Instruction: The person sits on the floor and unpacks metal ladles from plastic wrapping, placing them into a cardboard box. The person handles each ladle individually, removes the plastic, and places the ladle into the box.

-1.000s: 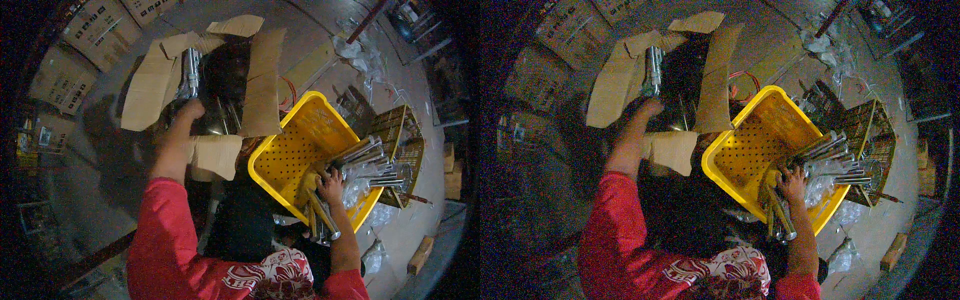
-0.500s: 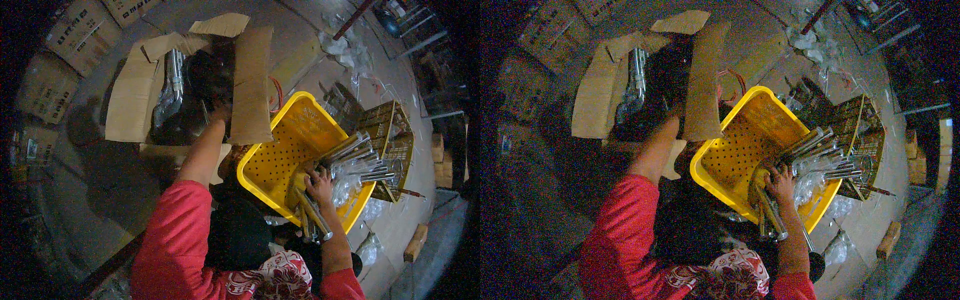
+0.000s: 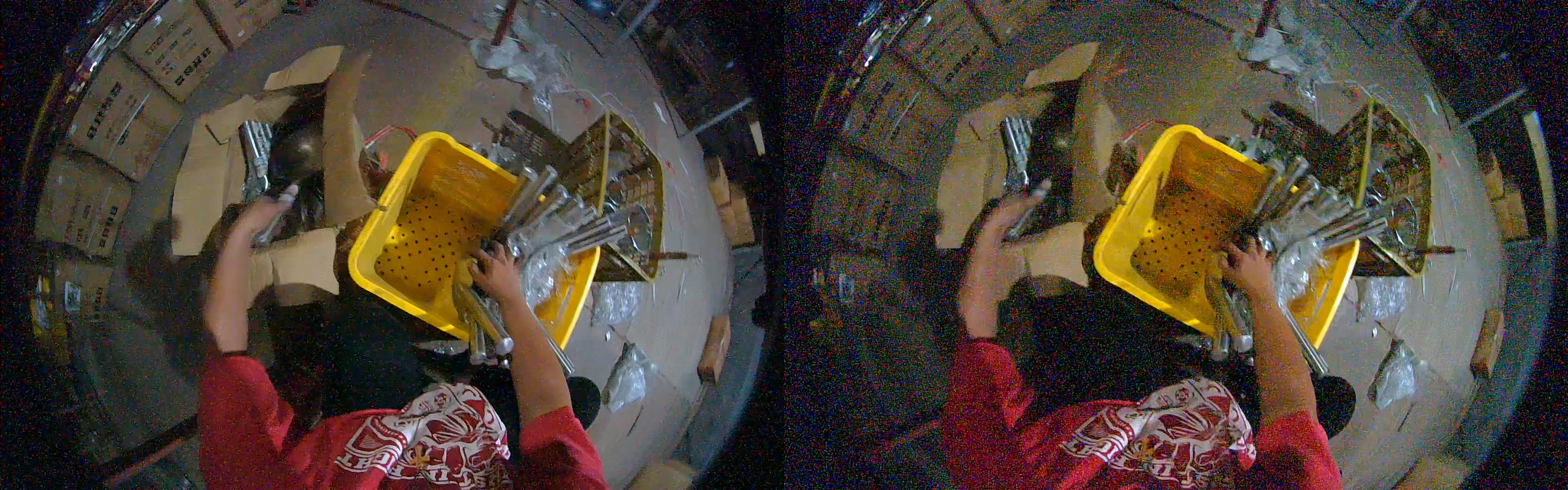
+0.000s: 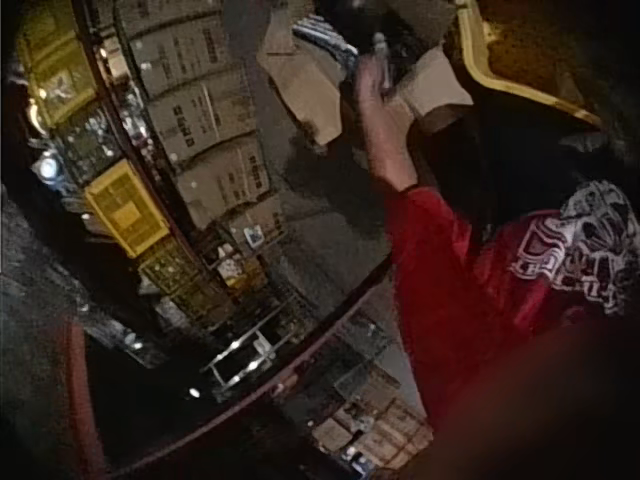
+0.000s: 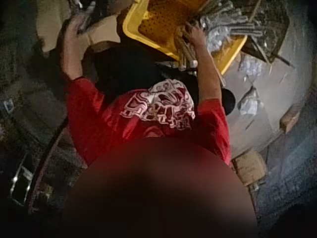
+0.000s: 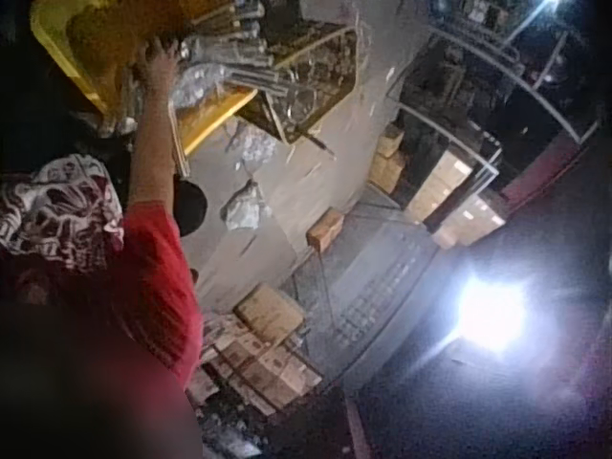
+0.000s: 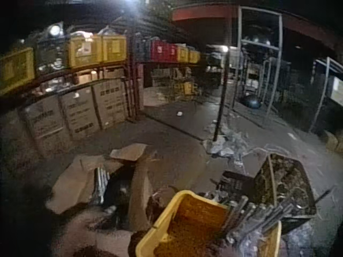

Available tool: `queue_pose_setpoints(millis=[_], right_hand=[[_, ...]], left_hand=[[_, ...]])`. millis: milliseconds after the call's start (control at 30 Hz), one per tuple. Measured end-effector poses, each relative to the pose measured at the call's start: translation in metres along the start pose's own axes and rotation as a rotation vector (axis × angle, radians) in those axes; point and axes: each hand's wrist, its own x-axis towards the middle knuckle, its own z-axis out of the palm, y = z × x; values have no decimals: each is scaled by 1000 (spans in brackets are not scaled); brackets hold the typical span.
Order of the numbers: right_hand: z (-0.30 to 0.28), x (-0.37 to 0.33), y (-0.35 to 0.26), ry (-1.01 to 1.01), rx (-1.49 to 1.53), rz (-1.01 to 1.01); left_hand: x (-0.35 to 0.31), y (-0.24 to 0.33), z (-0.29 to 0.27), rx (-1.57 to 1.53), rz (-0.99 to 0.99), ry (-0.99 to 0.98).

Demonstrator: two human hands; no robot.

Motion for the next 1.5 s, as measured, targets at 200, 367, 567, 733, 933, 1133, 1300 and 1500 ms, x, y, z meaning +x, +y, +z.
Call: queue_pose_setpoints(millis=[200,367,567,733,933,1133,1300,1500], right_hand=[[-4,0,-4,-52,-110,-9],[-1,1,-2,-26,-90,-22],[15,5,9,25,-84,-51],[29,11,18,60,-98,-79],[13,5,6,37,-90,-9],[-2,1,-4,21,-50,14],[5,2,3,39,-43,-18],[-12,3,-12,-50,-3,43]], left_hand=[[-115,29,-83,230,-102,123],[-199,67,-118,202,33,162],[-287,142,-131,63,548,183],[-278,214,-98,824,557,81],[-237,274,-11,1331,507,-18],[-171,290,94,1524,687,-234],[-132,296,170,1661,967,-322],[-123,332,247,1872,997,-412]])
